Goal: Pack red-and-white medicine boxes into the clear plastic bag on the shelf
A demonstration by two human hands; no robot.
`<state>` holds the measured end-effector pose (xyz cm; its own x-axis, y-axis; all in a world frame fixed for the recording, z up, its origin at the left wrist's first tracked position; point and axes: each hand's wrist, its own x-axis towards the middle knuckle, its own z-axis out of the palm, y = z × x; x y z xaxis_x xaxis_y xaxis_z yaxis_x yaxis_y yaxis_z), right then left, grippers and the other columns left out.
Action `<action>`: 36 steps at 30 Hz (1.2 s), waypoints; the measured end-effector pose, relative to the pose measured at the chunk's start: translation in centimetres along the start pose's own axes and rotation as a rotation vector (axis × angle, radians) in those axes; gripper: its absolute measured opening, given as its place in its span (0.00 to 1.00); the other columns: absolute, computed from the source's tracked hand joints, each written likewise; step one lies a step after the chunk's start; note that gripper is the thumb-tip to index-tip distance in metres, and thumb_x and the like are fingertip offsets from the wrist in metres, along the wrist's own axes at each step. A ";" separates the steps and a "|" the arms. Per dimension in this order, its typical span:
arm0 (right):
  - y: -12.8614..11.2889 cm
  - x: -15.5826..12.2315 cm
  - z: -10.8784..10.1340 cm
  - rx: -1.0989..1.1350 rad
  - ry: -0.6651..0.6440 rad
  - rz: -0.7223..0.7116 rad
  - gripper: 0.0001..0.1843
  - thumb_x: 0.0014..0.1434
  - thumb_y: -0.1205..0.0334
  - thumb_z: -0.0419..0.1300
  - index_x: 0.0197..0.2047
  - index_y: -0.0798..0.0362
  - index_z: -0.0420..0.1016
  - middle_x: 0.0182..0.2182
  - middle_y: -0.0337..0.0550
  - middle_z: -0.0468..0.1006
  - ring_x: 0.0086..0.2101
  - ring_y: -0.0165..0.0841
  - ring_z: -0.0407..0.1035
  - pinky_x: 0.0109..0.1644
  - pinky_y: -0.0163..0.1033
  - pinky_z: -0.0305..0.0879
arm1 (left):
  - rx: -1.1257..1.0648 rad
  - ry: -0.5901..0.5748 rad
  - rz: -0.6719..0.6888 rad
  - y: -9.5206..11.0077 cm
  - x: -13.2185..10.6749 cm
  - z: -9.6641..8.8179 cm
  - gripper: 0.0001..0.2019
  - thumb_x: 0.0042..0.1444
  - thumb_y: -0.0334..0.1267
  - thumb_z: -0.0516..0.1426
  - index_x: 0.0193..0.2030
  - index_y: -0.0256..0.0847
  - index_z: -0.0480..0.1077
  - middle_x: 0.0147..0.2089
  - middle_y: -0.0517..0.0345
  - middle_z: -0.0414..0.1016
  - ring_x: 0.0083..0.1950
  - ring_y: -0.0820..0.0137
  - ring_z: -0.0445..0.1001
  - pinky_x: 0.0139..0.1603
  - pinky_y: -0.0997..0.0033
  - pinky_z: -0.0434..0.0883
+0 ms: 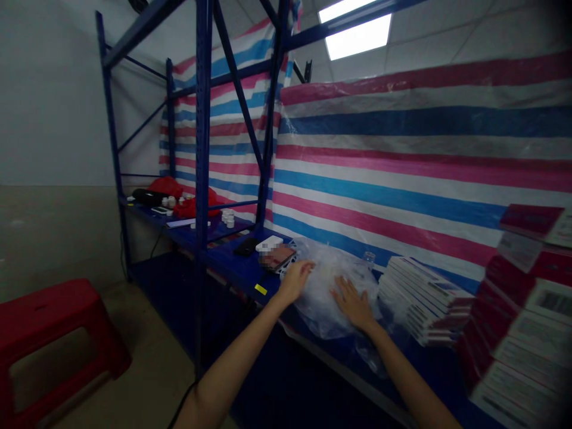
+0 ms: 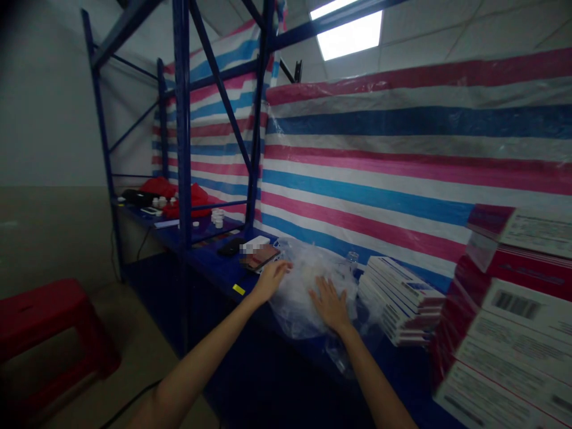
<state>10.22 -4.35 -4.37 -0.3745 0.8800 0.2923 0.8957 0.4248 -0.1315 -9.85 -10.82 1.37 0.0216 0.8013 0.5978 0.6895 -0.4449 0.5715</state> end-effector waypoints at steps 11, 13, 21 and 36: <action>-1.2 -0.6 -3.3 0.027 0.429 -0.091 0.25 0.61 0.50 0.41 0.57 0.52 0.58 0.54 0.48 0.64 0.52 0.41 0.59 0.51 0.48 0.60 | 0.419 -0.160 -0.511 -7.8 2.1 -6.8 0.49 0.41 0.59 0.57 0.62 0.28 0.45 0.57 0.31 0.62 0.57 0.51 0.63 0.51 0.63 0.62; -1.2 -0.6 -4.0 0.049 0.493 -0.068 0.23 0.61 0.51 0.42 0.54 0.52 0.61 0.51 0.48 0.66 0.49 0.41 0.61 0.50 0.48 0.59 | 0.449 -0.164 -0.482 -7.6 2.0 -6.5 0.49 0.39 0.59 0.58 0.62 0.28 0.48 0.55 0.32 0.65 0.56 0.52 0.65 0.50 0.64 0.63; -1.8 -3.0 -6.8 0.410 0.784 -0.165 0.15 0.60 0.59 0.46 0.42 0.54 0.70 0.42 0.47 0.71 0.45 0.39 0.62 0.52 0.48 0.56 | 0.602 0.037 -0.354 -4.4 0.8 -8.4 0.47 0.40 0.49 0.61 0.63 0.29 0.45 0.49 0.35 0.70 0.50 0.52 0.70 0.47 0.62 0.65; -20.5 -12.0 -7.7 2.161 0.005 -0.085 0.42 0.50 0.28 0.35 0.55 0.46 0.64 0.48 0.46 0.71 0.55 0.39 0.58 0.56 0.47 0.54 | 0.229 0.590 -0.079 12.3 -18.1 -9.1 0.45 0.38 0.39 0.63 0.63 0.40 0.47 0.54 0.48 0.68 0.50 0.60 0.71 0.45 0.64 0.73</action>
<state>-1.83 -25.22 2.12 -0.3847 0.8519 0.3554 -0.7119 -0.0287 -0.7017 -8.41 -34.48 2.67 -0.3933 0.4440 0.8051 0.8113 -0.2444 0.5311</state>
